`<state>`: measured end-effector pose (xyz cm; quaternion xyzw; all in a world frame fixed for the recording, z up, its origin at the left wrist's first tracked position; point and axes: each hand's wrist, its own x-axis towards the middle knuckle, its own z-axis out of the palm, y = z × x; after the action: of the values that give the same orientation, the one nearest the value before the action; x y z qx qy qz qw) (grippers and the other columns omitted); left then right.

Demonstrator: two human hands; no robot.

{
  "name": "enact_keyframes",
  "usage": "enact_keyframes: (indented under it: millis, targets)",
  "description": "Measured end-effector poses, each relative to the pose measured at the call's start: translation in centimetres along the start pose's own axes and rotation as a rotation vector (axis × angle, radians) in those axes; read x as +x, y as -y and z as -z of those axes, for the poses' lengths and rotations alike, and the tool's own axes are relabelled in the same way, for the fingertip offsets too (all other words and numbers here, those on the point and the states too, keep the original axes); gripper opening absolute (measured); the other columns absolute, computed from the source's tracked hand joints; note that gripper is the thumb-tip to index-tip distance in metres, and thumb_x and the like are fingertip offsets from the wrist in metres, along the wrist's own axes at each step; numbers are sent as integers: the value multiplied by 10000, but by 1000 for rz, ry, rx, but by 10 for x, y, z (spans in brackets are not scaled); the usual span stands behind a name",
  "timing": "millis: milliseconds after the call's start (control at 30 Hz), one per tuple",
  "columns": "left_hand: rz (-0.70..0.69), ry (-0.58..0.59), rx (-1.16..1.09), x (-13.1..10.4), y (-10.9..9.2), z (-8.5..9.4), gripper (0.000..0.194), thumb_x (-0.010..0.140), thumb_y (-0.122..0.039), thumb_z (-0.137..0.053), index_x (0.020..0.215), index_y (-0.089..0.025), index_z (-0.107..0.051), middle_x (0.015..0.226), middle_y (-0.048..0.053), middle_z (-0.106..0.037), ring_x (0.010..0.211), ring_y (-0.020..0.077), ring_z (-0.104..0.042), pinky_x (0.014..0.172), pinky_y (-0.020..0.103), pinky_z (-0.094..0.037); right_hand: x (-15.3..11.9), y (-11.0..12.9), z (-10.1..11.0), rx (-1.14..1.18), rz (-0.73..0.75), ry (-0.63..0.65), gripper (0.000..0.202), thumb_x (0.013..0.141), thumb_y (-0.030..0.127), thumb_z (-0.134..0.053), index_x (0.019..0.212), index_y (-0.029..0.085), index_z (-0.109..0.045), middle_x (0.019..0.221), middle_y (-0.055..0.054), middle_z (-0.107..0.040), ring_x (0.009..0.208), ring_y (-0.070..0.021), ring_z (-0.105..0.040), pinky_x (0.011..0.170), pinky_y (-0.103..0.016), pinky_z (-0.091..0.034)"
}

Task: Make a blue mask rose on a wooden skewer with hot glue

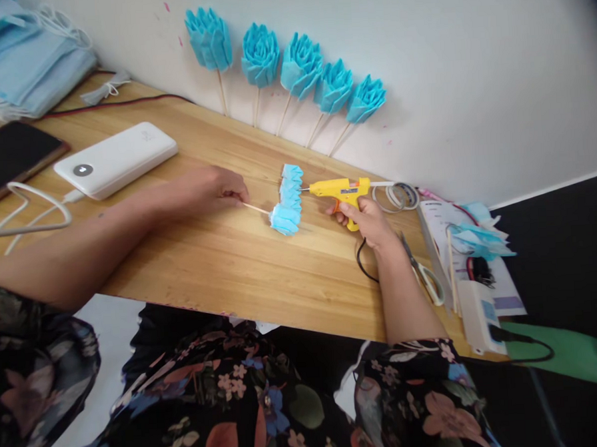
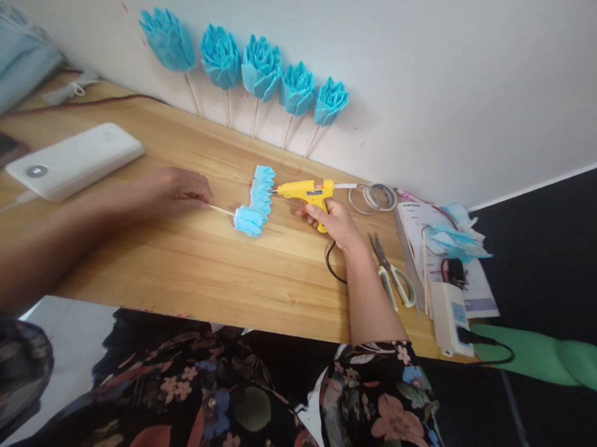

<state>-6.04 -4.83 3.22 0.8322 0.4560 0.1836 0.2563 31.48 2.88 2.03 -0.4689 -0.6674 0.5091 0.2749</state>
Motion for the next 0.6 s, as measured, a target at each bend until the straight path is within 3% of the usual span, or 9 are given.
enact_keyframes:
  millis: [600]
  targets:
    - [-78, -22, -26, 0, 13, -6, 418, 972, -570, -555, 934, -212, -767, 924, 57, -768, 847, 220, -693, 763, 297, -495, -1, 1, -1, 7, 10, -5, 606, 659, 763, -842, 853, 194, -762, 811, -64, -767, 626, -116, -560, 572, -257, -477]
